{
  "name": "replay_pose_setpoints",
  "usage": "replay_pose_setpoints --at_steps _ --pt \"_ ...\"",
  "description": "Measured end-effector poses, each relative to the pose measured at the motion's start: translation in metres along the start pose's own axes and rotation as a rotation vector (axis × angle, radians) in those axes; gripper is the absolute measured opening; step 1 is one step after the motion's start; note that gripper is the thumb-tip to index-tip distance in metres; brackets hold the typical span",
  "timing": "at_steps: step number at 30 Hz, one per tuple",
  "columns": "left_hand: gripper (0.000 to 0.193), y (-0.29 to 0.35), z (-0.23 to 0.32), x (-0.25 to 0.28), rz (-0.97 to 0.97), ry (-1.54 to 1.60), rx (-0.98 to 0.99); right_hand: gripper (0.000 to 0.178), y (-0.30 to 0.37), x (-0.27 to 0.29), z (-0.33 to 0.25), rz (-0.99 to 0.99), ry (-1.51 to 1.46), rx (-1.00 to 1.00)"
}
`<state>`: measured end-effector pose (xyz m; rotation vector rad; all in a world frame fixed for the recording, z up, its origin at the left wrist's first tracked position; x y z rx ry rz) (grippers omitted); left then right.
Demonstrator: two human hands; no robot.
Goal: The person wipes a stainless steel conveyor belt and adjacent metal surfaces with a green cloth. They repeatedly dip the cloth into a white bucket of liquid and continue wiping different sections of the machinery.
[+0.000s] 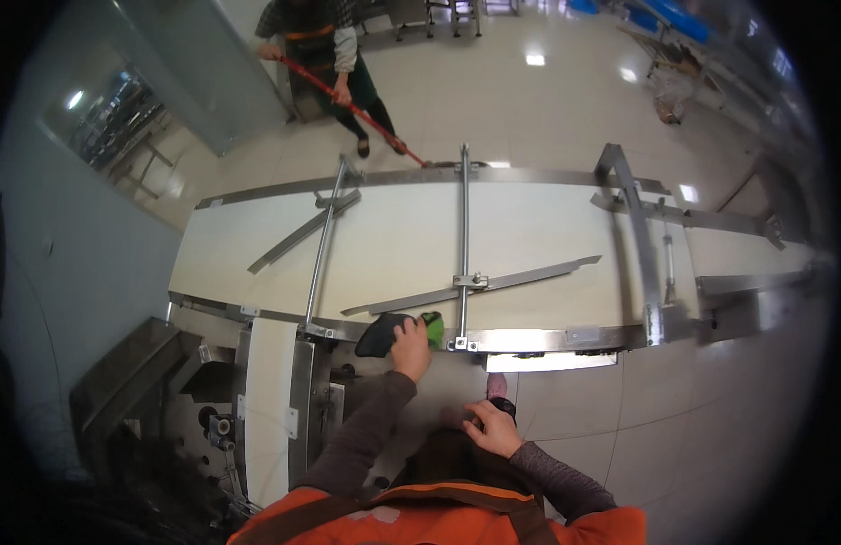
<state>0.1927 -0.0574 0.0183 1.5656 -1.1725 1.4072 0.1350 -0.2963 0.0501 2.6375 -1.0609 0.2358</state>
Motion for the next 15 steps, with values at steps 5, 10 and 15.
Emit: replay_pose_setpoints --at_steps 5,10,15 --pt "0.050 0.013 0.008 0.005 -0.024 0.273 -0.283 0.032 0.022 0.020 0.000 0.063 0.021 0.005" --pt "0.046 0.037 -0.028 -0.023 -0.356 0.773 -0.295 0.035 0.035 0.033 -0.002 0.139 0.108 0.007" --pt "0.034 0.086 0.006 0.026 -0.635 1.325 -0.027 0.064 0.011 0.028 -0.002 0.183 -0.091 0.123"
Point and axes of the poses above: each hand's wrist, its own y-axis away from the middle knuckle, its own x-axis out of the back of the hand, z = x × y, the point moved 4 cm from there along -y, towards the middle knuckle, and after that the axes turned 14 degrees about -y, right-handed, at the moved point
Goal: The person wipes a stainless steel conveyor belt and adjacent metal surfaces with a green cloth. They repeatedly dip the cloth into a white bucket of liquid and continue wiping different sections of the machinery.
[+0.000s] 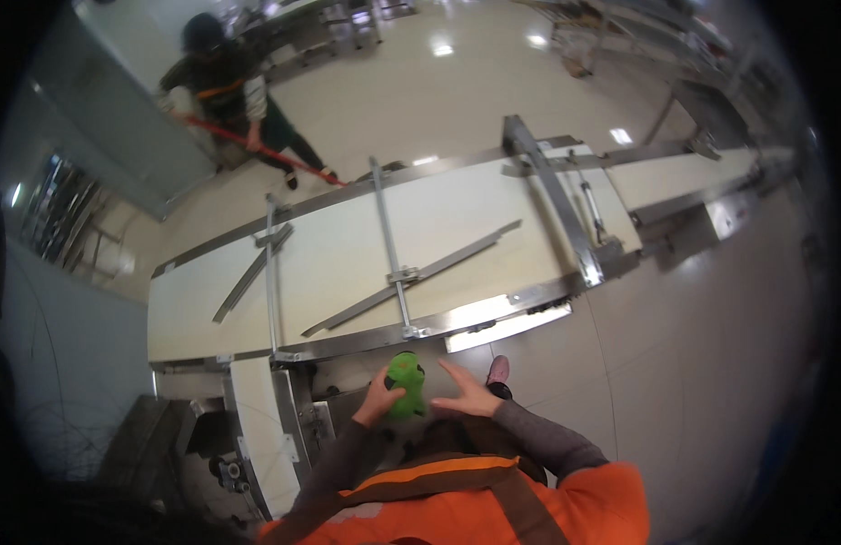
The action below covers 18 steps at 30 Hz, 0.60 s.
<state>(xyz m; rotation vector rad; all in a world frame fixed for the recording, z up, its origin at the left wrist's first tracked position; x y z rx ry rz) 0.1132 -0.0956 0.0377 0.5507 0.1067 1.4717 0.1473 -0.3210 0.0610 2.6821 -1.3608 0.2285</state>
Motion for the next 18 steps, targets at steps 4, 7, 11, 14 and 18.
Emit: replay_pose_setpoints --at_steps 4,7,11,14,18 --pt "0.041 0.012 0.033 -0.046 -0.078 -0.161 -0.557 0.066 -0.022 -0.014 0.003 0.065 -0.925 -0.370" --pt "0.052 0.017 0.105 -0.049 -0.186 0.424 0.009 0.064 -0.037 0.024 0.002 0.132 -0.865 -0.294" --pt "0.066 0.000 0.110 -0.052 -0.069 0.138 0.038 0.065 -0.063 0.088 -0.024 0.182 -0.234 -0.040" --pt "0.060 -0.014 0.103 -0.068 -0.073 0.145 0.121 0.070 -0.088 0.104 0.000 0.182 0.408 0.153" --pt "0.054 -0.018 0.083 -0.091 -0.077 0.128 0.247 0.053 -0.114 0.119 0.059 0.094 0.659 0.336"
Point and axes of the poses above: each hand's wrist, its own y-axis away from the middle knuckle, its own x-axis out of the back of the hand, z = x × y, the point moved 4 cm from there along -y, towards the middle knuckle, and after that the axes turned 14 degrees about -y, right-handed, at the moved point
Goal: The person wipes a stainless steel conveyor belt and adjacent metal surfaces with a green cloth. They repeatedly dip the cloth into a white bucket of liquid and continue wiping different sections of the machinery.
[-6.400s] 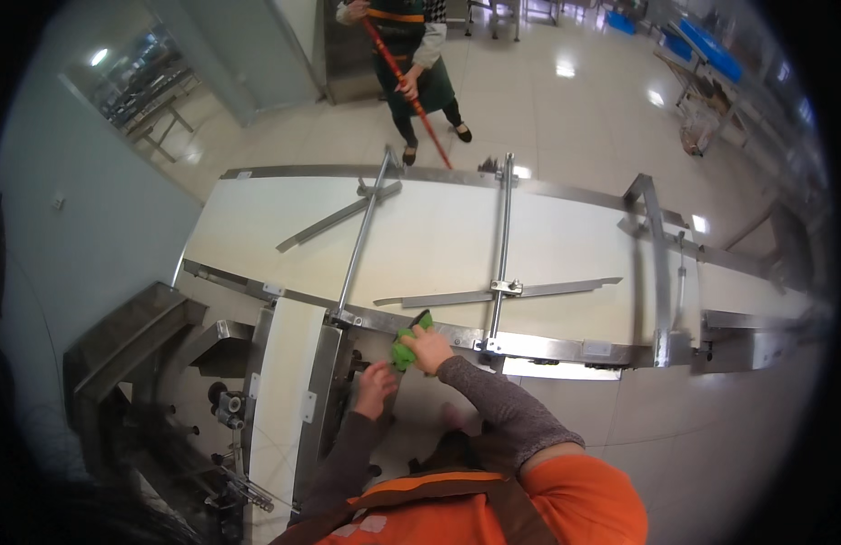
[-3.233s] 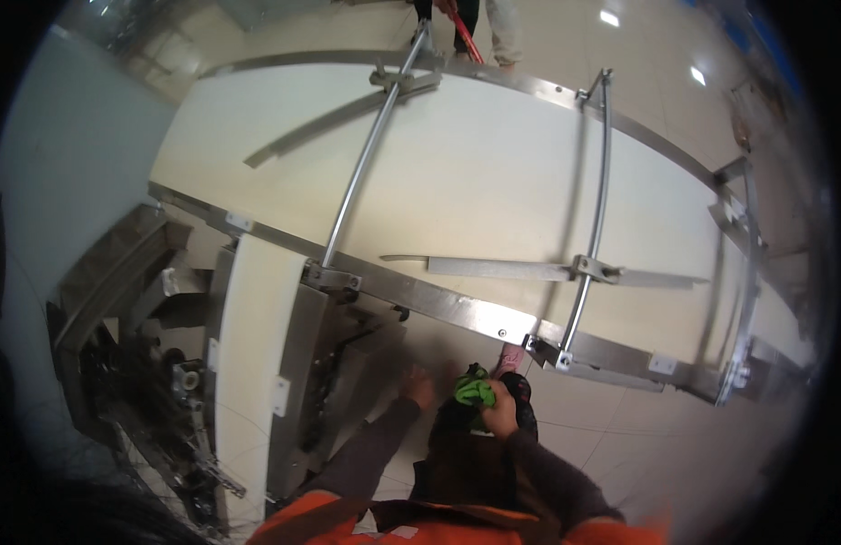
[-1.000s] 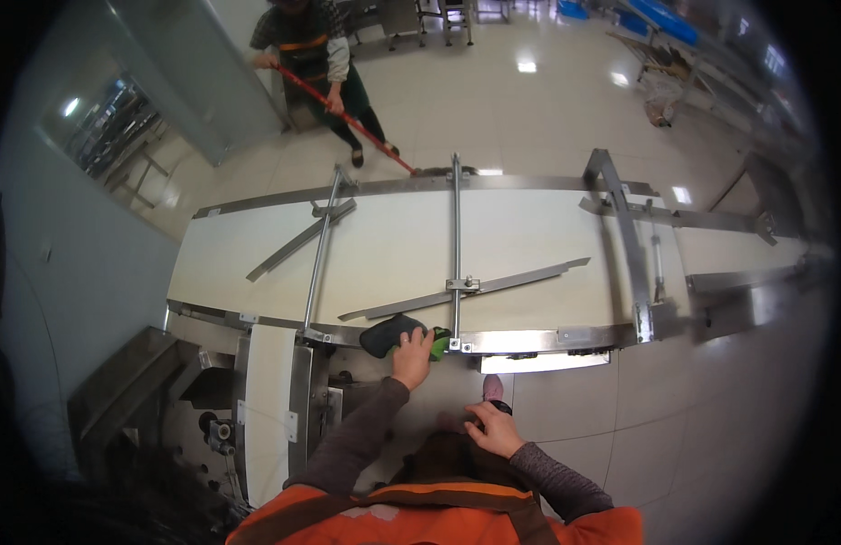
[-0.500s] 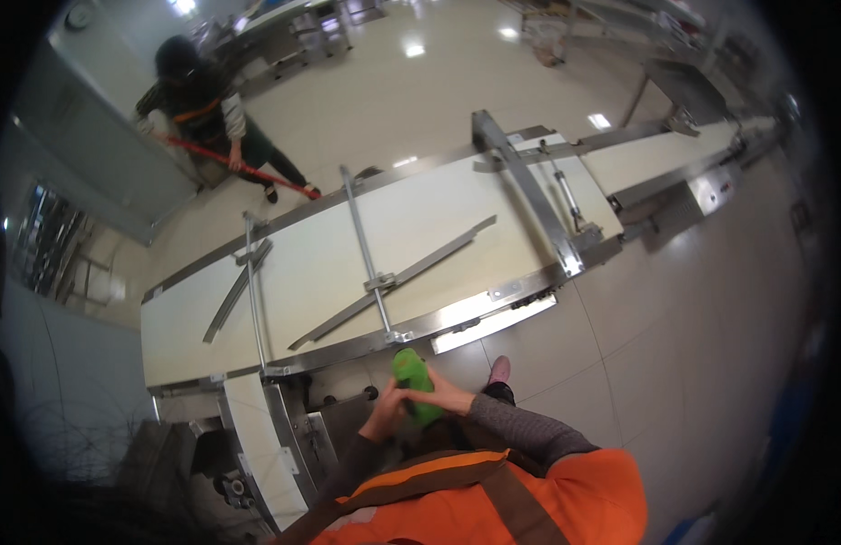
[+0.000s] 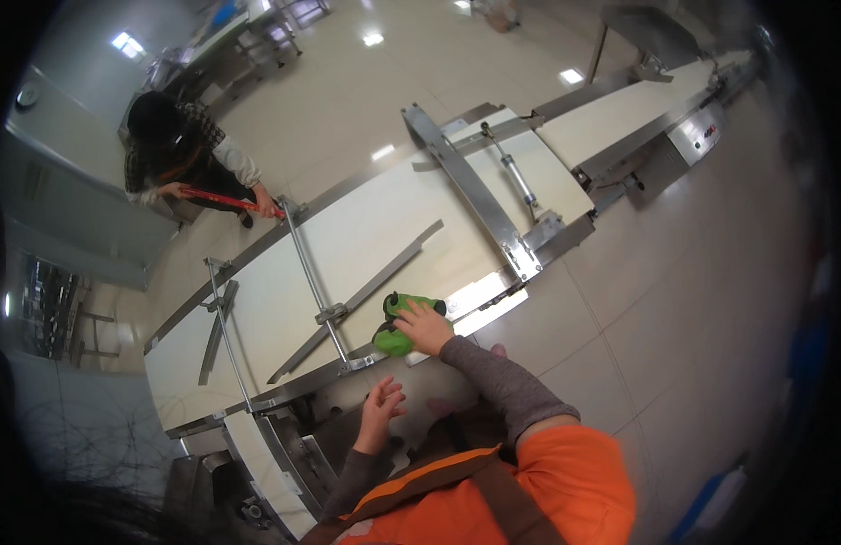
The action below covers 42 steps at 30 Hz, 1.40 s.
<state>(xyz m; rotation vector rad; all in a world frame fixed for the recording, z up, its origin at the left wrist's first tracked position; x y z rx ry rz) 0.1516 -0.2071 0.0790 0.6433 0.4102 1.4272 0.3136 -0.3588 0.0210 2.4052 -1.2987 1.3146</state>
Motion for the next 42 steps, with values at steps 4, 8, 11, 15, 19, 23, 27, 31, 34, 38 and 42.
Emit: replay_pose_setpoints --at_steps 4,8,11,15,19,23,27,31,34,38,42 --pt "0.052 0.006 0.012 -0.015 0.014 0.004 0.025 0.035 0.023 0.031 0.022 0.021 -0.005 0.009" --pt "0.059 -0.020 -0.005 -0.007 0.055 -0.256 -0.061 0.031 0.064 0.054 0.031 -0.079 0.094 0.030" --pt "0.068 -0.064 -0.035 0.001 0.128 -0.696 -0.264 0.030 0.091 0.075 0.033 -0.094 0.107 0.022" --pt "0.082 -0.087 -0.004 -0.006 0.128 -1.213 -0.360 0.034 0.080 0.092 0.017 -0.075 -0.030 -0.145" --pt "0.091 -0.106 -0.007 -0.017 0.065 -1.388 -0.244 0.049 0.046 0.074 -0.012 0.139 -0.055 -0.044" --pt "0.099 -0.104 -0.011 -0.010 0.038 -1.516 -0.283 0.046 0.035 0.031 0.013 0.028 0.097 -0.059" --pt "0.095 -0.102 -0.001 -0.009 0.063 -1.523 -0.271 0.026 0.050 0.035 0.025 -0.038 0.082 0.121" --pt "0.099 -0.109 0.003 -0.009 0.013 -1.539 -0.234 0.024 0.071 0.040 0.035 -0.235 0.049 0.048" --pt "0.101 -0.109 0.007 -0.013 -0.014 -1.548 -0.210 0.029 0.116 0.066 0.046 -0.181 0.022 -0.231" --pt "0.103 -0.112 0.009 -0.008 -0.008 -1.538 -0.211 0.039 0.124 0.110 0.033 0.108 -0.007 -0.393" --pt "0.104 -0.105 0.015 -0.009 -0.046 -1.532 -0.202 0.050 0.068 0.089 0.003 0.196 -0.113 -0.211"
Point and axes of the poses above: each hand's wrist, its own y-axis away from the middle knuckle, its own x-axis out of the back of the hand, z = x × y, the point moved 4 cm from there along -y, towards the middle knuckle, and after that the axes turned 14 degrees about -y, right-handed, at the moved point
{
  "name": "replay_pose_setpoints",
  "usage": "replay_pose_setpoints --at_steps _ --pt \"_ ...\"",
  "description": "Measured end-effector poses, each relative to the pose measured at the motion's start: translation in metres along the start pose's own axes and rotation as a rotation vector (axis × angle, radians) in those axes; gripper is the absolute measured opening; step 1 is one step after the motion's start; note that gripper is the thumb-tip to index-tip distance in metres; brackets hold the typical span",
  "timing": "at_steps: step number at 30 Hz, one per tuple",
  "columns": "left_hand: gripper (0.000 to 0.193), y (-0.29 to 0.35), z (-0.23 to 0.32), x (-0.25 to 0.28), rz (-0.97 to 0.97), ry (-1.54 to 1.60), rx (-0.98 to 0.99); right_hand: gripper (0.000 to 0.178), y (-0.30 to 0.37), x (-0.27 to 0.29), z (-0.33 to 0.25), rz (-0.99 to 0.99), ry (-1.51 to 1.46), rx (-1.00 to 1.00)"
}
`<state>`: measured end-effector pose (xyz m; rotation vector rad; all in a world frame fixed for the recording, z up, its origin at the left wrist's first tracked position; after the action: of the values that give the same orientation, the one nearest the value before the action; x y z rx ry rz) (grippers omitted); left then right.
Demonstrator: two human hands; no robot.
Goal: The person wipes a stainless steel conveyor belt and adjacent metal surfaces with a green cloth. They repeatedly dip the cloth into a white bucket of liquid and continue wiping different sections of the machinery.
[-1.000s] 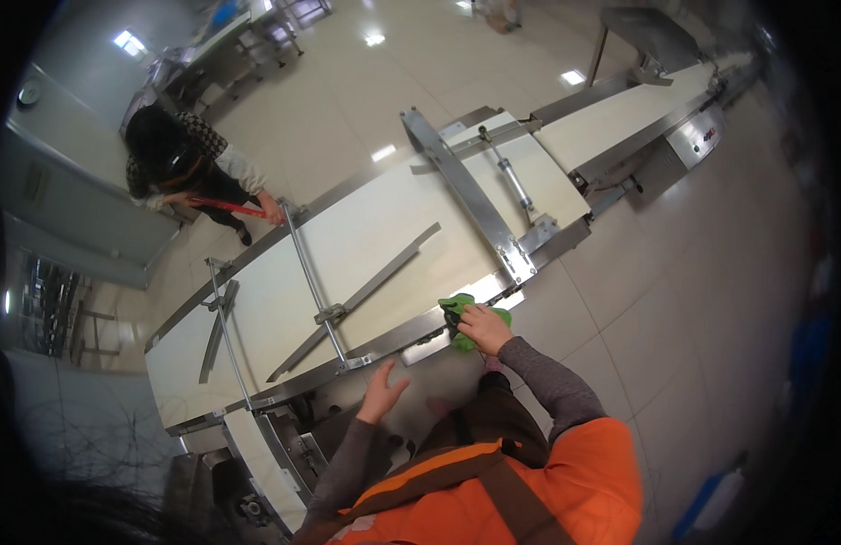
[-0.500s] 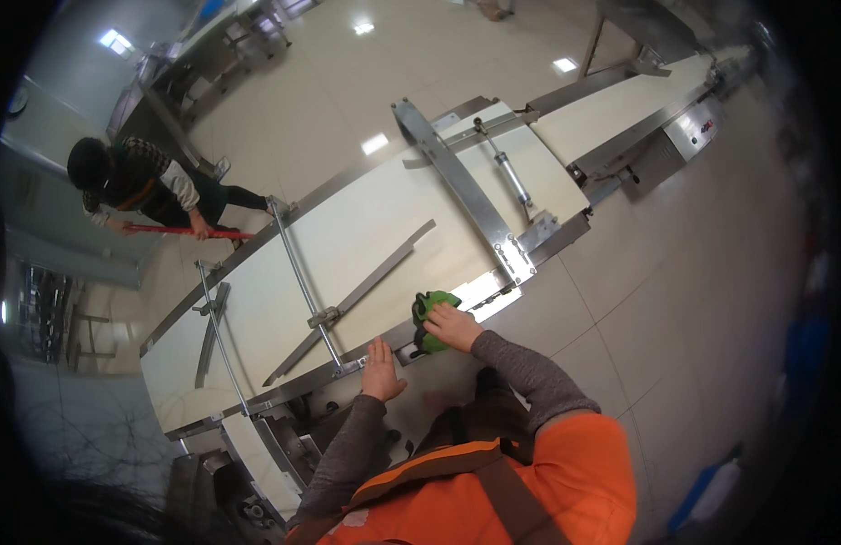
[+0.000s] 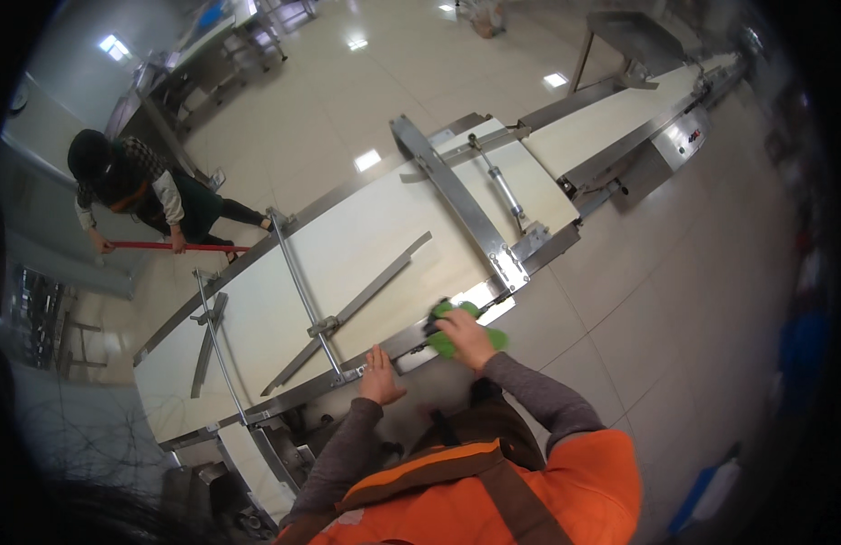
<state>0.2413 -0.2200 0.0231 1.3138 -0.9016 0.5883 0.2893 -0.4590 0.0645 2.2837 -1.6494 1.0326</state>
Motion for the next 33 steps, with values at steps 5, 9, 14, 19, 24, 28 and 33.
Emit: replay_pose_setpoints --at_steps 5,9,14,19,24,28,33 --pt "0.108 -0.007 0.005 -0.005 0.021 -0.090 -0.040 0.048 -0.062 -0.072 0.007 -0.133 0.170 0.023" --pt "0.108 -0.001 0.001 -0.011 0.012 -0.125 -0.008 0.045 -0.089 -0.067 0.036 -0.100 0.052 0.091" --pt "0.109 -0.006 -0.001 -0.013 -0.025 -0.070 -0.003 0.044 -0.089 -0.037 0.059 0.075 0.081 -0.040" --pt "0.109 -0.006 -0.005 -0.016 -0.013 -0.033 -0.038 0.031 -0.060 -0.001 0.089 0.270 0.246 -0.098" --pt "0.108 -0.012 -0.008 -0.021 -0.042 -0.024 -0.071 0.026 -0.025 0.007 0.093 0.323 0.459 -0.324" --pt "0.110 -0.012 -0.009 -0.016 -0.084 -0.053 -0.054 0.016 0.005 0.003 0.075 0.222 0.576 -0.271" --pt "0.112 -0.012 -0.005 -0.011 -0.117 -0.068 -0.068 0.018 0.051 0.011 0.066 0.233 0.185 -0.562"
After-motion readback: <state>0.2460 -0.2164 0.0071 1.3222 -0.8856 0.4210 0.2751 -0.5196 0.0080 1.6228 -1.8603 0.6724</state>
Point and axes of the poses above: each hand's wrist, its own y-axis away from the middle knuckle, its own x-axis out of the back of the hand, z = x × y, the point moved 4 cm from there along -y, towards the middle knuckle, and after that the axes turned 14 degrees about -y, right-handed, at the moved point
